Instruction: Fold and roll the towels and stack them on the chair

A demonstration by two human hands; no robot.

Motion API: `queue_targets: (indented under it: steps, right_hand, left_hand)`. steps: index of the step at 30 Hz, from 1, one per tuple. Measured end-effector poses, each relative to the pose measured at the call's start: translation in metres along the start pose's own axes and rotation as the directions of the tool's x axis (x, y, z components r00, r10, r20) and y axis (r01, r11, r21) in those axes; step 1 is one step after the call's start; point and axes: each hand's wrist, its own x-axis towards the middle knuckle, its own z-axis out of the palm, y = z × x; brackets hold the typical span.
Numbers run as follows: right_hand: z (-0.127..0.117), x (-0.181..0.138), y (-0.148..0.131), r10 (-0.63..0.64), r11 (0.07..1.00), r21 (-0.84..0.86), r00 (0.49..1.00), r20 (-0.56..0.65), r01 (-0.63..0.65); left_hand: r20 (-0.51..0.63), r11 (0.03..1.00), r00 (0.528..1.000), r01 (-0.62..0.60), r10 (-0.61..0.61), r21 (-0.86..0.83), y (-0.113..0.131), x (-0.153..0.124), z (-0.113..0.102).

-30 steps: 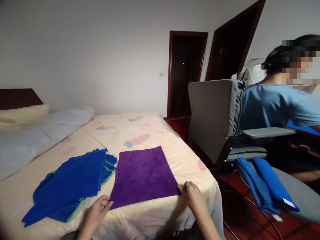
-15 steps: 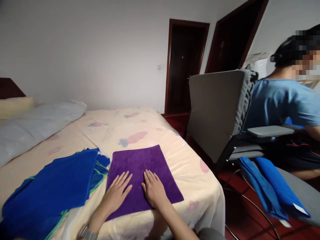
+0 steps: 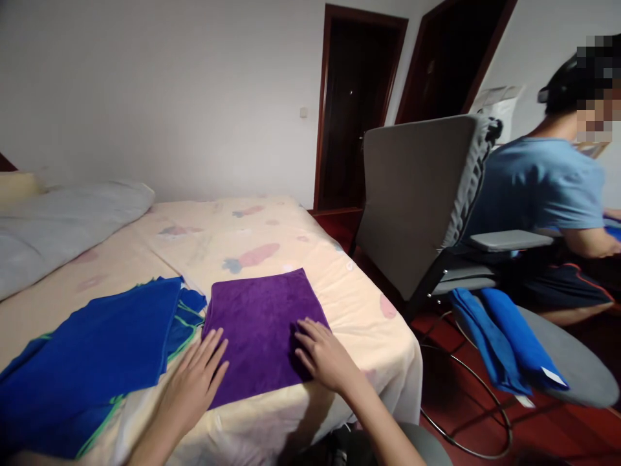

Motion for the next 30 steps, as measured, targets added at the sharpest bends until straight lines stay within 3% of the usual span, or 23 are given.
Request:
queue_targets:
  steps: [3, 7, 18, 24, 30]
  right_hand:
    - [-0.011, -0.028, -0.008, -0.087, 0.983, 0.170, 0.985, 0.147, 0.062]
    - [-0.012, -0.044, 0.006, -0.050, 0.978, 0.210, 0.988, 0.145, 0.019]
    - [-0.025, -0.038, 0.044, 0.100, 0.952, 0.284, 0.992, 0.079, -0.119]
    - [-0.021, -0.031, 0.061, 0.264, 0.846, 0.462, 0.962, 0.069, -0.265]
    - [-0.004, -0.016, 0.068, 0.414, 0.831, 0.414, 0.910, -0.012, -0.372]
  left_hand:
    - [0.203, 0.978, 0.967, -0.122, 0.156, -0.169, 0.009, -0.018, -0.017]
    - [0.339, 0.957, 0.937, 0.019, 0.084, -0.289, 0.007, -0.036, -0.017]
    - [0.221, 0.889, 0.975, 0.121, -0.023, -0.442, -0.032, -0.043, -0.021]
    - [0.264, 0.738, 0.927, 0.372, -0.266, -0.563, -0.040, -0.024, -0.017]
    - [0.193, 0.713, 0.901, 0.426, -0.388, -0.557, -0.036, -0.008, -0.011]
